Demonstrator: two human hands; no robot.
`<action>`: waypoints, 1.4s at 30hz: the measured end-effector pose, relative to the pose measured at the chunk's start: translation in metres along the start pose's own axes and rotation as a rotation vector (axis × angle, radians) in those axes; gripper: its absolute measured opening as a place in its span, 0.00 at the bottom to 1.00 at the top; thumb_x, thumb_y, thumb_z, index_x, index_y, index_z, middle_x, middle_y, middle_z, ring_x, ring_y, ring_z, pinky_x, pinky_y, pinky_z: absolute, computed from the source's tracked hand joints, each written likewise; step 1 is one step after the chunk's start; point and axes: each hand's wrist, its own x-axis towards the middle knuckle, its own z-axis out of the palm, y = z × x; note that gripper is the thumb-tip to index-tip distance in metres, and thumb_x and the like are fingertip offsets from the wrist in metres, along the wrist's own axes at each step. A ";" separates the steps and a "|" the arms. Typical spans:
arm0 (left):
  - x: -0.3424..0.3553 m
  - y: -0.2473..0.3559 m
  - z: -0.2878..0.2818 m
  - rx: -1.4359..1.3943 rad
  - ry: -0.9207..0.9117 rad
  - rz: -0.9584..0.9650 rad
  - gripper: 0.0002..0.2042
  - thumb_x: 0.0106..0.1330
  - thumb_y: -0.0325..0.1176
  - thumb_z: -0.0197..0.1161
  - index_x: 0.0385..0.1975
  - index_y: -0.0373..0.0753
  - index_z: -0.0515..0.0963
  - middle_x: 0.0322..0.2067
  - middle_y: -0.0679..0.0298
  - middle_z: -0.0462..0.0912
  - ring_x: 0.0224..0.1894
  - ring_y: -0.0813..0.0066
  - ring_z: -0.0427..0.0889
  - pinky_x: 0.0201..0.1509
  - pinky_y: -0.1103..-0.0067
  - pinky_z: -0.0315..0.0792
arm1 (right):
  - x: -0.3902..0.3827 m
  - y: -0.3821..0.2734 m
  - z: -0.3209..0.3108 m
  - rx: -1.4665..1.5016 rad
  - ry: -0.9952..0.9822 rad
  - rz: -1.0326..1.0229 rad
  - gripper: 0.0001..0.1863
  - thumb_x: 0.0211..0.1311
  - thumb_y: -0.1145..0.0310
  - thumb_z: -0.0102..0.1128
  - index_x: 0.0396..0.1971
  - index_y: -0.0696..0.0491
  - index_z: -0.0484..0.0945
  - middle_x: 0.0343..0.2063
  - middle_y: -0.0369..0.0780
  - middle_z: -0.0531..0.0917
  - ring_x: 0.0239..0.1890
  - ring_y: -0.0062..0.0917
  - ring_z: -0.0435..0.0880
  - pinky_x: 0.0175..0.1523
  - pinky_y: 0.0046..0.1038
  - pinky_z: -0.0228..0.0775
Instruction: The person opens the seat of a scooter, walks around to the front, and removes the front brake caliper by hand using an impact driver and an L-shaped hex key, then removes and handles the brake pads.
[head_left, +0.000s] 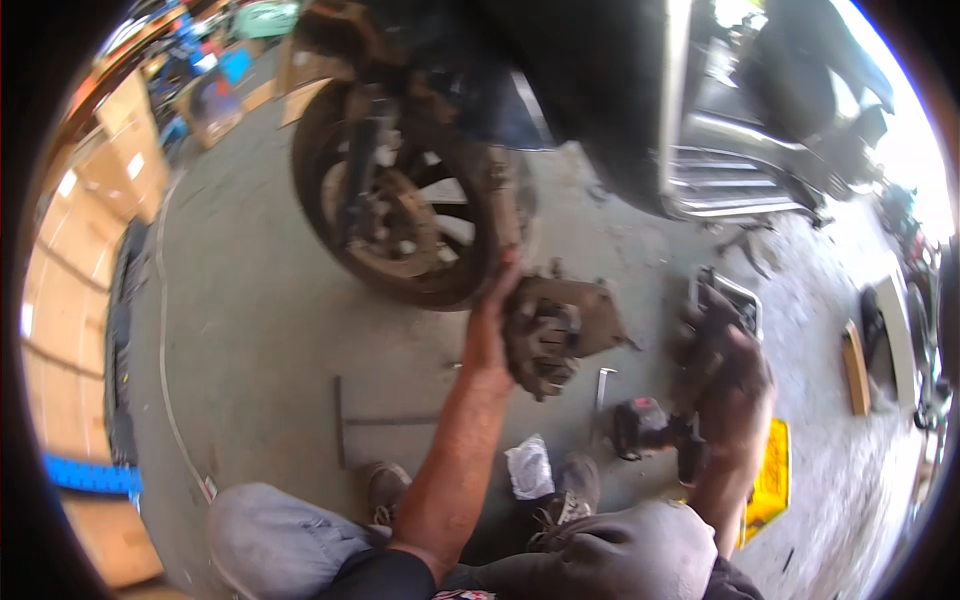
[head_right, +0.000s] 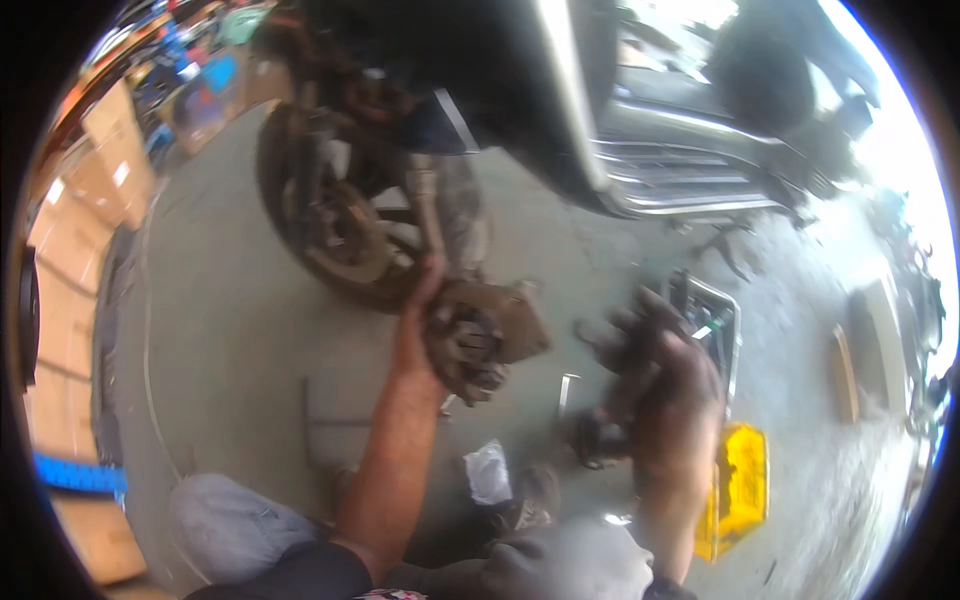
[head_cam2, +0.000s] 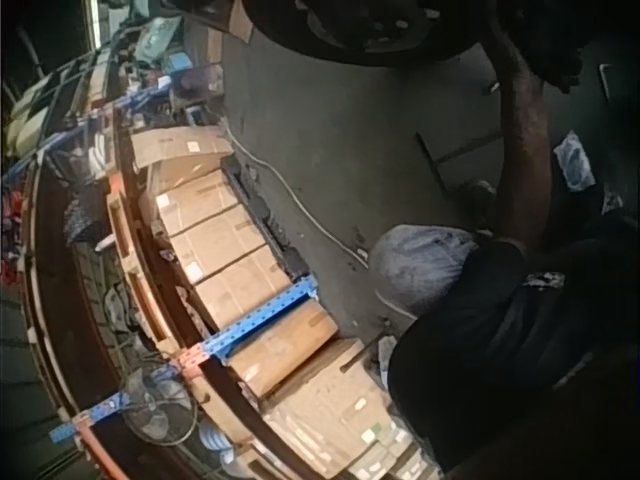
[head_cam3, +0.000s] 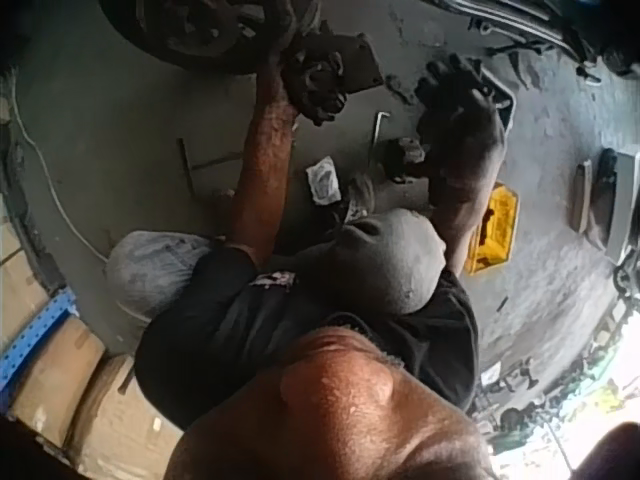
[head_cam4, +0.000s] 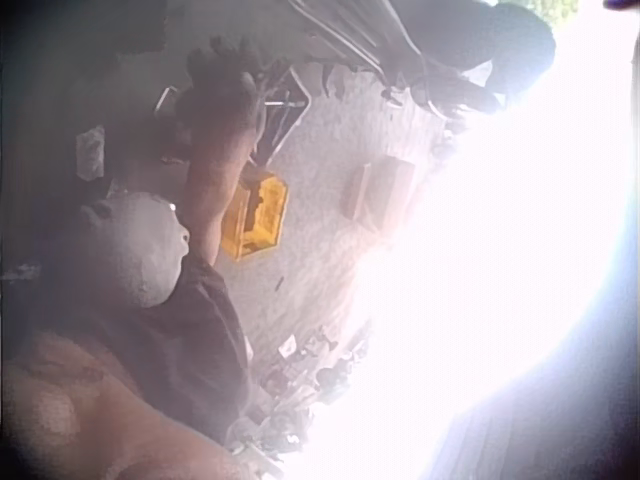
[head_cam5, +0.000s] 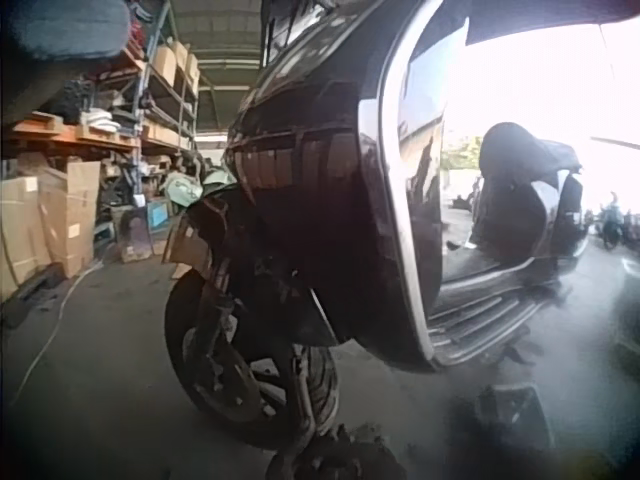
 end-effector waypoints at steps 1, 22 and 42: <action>-0.002 0.003 -0.001 -0.020 -0.058 -0.045 0.21 0.60 0.49 0.64 0.44 0.39 0.74 0.37 0.65 0.77 0.35 0.75 0.80 0.34 0.77 0.78 | 0.013 0.014 -0.003 0.299 -0.126 -0.041 0.24 0.65 0.65 0.44 0.55 0.66 0.64 0.47 0.51 0.76 0.52 0.39 0.77 0.50 0.34 0.74; -0.007 0.008 0.003 -0.095 -0.082 -0.063 0.28 0.56 0.47 0.68 0.50 0.35 0.70 0.35 0.61 0.75 0.35 0.72 0.79 0.39 0.76 0.78 | 0.005 0.013 -0.002 -1.098 -0.155 -0.760 0.16 0.51 0.79 0.64 0.41 0.57 0.74 0.30 0.40 0.85 0.27 0.25 0.85 0.33 0.23 0.75; -0.019 0.012 0.013 -0.079 -0.058 -0.062 0.27 0.57 0.49 0.67 0.48 0.36 0.71 0.35 0.63 0.75 0.34 0.76 0.79 0.35 0.79 0.78 | -0.012 -0.057 0.012 -0.956 -0.191 -0.740 0.14 0.50 0.82 0.57 0.40 0.59 0.75 0.27 0.42 0.85 0.30 0.21 0.85 0.35 0.22 0.75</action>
